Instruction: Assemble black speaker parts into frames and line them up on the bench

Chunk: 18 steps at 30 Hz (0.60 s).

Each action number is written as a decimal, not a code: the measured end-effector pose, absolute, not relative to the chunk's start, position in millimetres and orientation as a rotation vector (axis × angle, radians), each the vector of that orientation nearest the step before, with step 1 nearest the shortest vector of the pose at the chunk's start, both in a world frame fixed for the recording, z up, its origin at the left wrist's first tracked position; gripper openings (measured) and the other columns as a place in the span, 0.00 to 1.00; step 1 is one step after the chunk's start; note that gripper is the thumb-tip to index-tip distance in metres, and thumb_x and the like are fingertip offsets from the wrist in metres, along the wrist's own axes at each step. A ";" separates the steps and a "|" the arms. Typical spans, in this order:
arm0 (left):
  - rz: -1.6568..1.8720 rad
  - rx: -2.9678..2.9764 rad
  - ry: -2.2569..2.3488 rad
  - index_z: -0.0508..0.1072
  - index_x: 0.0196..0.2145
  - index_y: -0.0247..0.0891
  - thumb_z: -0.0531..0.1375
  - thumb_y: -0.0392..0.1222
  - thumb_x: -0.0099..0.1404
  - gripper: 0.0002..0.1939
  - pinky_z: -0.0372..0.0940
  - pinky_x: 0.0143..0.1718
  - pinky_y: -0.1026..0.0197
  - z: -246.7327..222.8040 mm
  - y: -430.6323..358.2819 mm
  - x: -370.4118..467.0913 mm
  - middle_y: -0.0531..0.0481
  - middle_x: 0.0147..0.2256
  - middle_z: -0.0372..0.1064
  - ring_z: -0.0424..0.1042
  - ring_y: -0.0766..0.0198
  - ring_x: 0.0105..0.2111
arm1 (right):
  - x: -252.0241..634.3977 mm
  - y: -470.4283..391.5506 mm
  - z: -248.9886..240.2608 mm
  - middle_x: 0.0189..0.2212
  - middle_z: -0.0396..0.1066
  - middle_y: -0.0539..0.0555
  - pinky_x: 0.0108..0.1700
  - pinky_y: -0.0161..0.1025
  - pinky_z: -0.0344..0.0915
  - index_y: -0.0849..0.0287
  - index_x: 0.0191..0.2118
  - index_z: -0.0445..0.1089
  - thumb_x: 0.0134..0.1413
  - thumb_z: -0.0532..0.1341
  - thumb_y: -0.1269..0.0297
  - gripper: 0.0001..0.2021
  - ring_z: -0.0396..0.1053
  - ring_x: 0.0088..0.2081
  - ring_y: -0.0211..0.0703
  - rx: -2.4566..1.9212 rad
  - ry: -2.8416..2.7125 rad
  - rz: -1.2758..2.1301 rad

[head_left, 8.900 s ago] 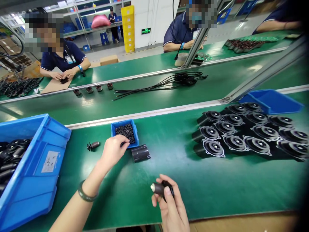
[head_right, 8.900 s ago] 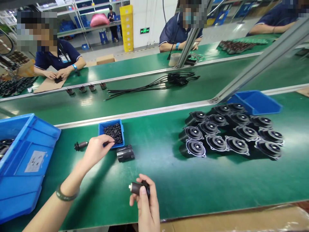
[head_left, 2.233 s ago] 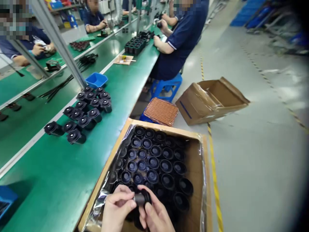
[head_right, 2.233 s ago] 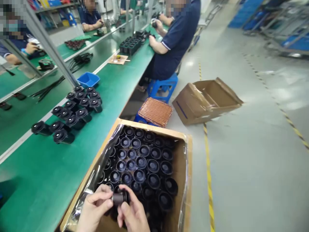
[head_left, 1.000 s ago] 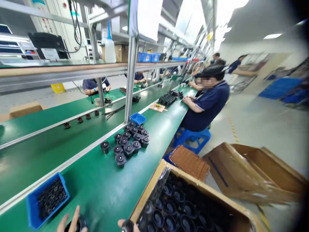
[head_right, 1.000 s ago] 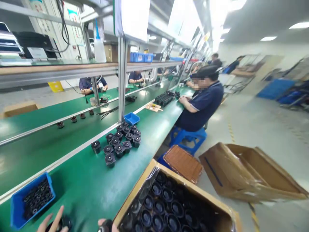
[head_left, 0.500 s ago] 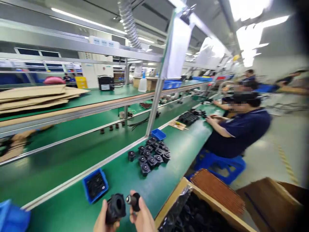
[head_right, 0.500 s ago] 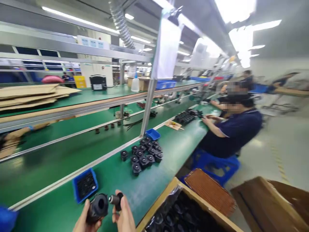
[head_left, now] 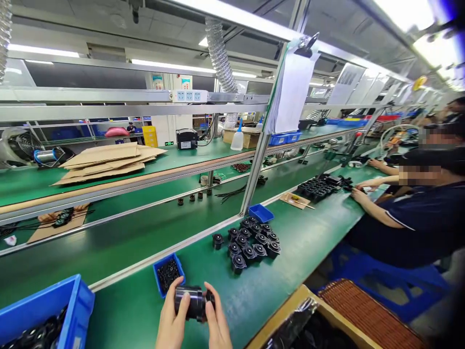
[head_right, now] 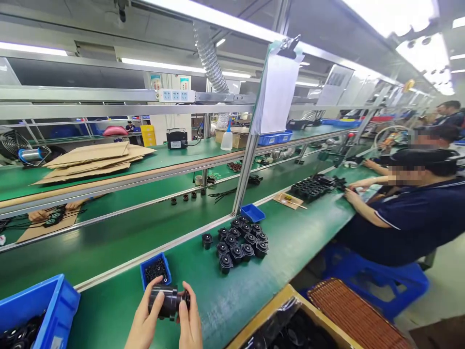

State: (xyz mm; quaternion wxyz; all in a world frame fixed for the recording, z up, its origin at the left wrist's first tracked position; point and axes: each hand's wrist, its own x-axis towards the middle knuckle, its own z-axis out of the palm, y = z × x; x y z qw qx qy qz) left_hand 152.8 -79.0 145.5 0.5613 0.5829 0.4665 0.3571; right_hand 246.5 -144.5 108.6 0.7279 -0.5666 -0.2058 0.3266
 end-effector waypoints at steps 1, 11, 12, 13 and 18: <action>0.839 1.444 1.112 0.65 0.56 0.39 0.53 0.67 0.61 0.36 0.65 0.49 0.56 146.5 -78.3 154.1 0.40 0.55 0.66 0.69 0.51 0.50 | 245.0 -142.5 106.3 0.52 0.71 0.54 0.51 0.37 0.65 0.50 0.53 0.71 0.54 0.59 0.39 0.28 0.69 0.49 0.46 -1.239 -0.448 0.703; 0.728 1.024 0.990 0.66 0.56 0.32 0.56 0.71 0.56 0.43 0.64 0.55 0.51 80.0 -71.7 184.8 0.34 0.54 0.68 0.68 0.46 0.54 | 263.0 -135.8 94.0 0.59 0.67 0.55 0.63 0.45 0.56 0.51 0.57 0.68 0.52 0.59 0.38 0.32 0.62 0.61 0.49 -1.096 -0.394 0.864; 0.744 1.065 1.043 0.69 0.53 0.30 0.56 0.71 0.55 0.43 0.61 0.58 0.51 61.6 -70.4 189.5 0.33 0.53 0.69 0.67 0.45 0.56 | 269.3 -134.2 83.4 0.58 0.68 0.54 0.64 0.44 0.54 0.51 0.55 0.71 0.51 0.60 0.38 0.31 0.61 0.61 0.49 -1.163 -0.421 0.821; 0.761 1.125 1.096 0.72 0.50 0.28 0.57 0.71 0.55 0.42 0.59 0.60 0.51 41.2 -68.6 194.2 0.32 0.52 0.69 0.65 0.45 0.57 | 276.1 -131.9 69.4 0.57 0.69 0.54 0.65 0.44 0.52 0.52 0.53 0.72 0.50 0.60 0.37 0.30 0.61 0.61 0.49 -1.227 -0.447 0.785; 0.813 1.311 1.217 0.77 0.43 0.35 0.57 0.66 0.57 0.32 0.60 0.60 0.48 -66.1 -61.1 210.0 0.35 0.49 0.72 0.69 0.43 0.53 | 306.8 -116.9 -26.1 0.50 0.73 0.57 0.63 0.47 0.55 0.50 0.46 0.78 0.45 0.62 0.36 0.28 0.67 0.55 0.56 -1.445 -0.584 0.729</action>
